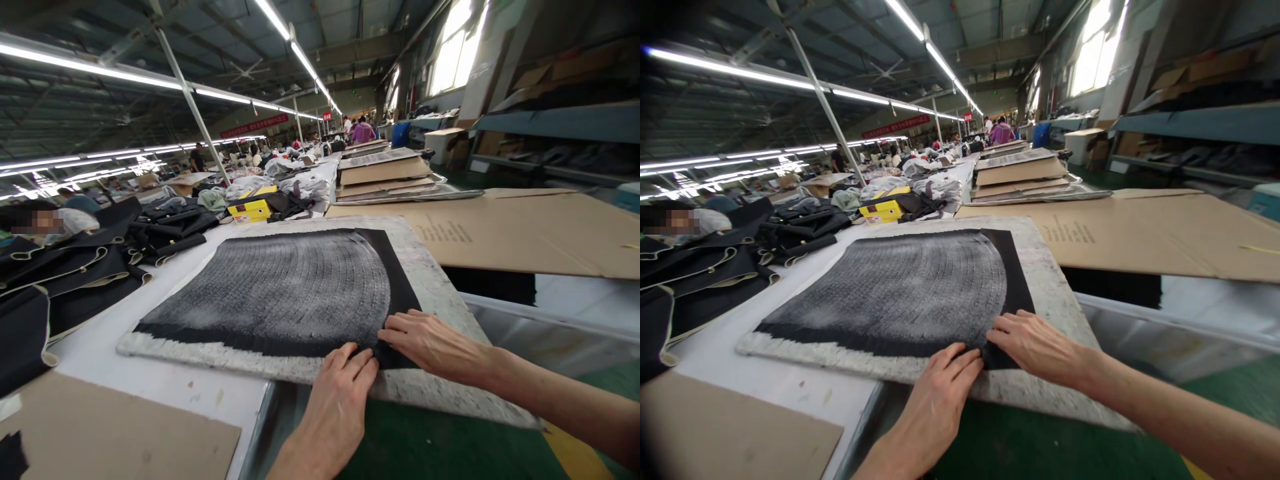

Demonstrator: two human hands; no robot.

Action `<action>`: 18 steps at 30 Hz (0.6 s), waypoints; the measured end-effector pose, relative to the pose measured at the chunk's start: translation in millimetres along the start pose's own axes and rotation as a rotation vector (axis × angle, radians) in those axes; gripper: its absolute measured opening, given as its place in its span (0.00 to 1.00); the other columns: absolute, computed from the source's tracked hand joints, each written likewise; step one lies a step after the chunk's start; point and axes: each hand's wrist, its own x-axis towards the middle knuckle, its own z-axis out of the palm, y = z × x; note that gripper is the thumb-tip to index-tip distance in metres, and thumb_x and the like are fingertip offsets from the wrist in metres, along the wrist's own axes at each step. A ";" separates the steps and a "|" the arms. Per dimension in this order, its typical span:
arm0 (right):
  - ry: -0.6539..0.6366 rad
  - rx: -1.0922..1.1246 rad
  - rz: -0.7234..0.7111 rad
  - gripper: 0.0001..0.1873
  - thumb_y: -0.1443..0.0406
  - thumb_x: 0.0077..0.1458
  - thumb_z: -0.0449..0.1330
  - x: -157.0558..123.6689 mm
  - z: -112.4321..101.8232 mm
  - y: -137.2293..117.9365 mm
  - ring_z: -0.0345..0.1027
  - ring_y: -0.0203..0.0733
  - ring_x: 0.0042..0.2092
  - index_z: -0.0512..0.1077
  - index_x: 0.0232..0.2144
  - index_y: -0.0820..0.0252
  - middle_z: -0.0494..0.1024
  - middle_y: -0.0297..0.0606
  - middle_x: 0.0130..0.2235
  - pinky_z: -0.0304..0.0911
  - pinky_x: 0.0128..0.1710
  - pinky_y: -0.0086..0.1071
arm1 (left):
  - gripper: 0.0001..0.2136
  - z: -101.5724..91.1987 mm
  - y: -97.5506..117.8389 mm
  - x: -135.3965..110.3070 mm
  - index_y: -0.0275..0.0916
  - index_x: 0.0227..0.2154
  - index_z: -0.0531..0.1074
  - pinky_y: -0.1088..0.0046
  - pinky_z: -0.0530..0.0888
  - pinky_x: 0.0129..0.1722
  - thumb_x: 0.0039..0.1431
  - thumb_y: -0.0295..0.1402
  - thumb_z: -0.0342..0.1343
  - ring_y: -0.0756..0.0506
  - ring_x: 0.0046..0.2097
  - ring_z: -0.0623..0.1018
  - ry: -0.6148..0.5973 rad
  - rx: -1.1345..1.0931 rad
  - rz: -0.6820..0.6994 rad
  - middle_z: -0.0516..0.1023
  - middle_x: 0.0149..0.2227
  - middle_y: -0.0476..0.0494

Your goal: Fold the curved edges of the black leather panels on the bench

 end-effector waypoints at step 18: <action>0.333 0.268 0.232 0.14 0.64 0.66 0.43 -8.1 9.3 21.4 0.66 0.38 0.30 0.68 0.39 0.59 0.71 0.39 0.34 0.61 0.29 0.31 | 0.19 12.3 4.9 0.6 0.40 0.57 0.63 0.58 0.67 0.58 0.64 0.27 0.45 0.41 0.58 0.64 0.121 0.023 -0.059 0.68 0.57 0.48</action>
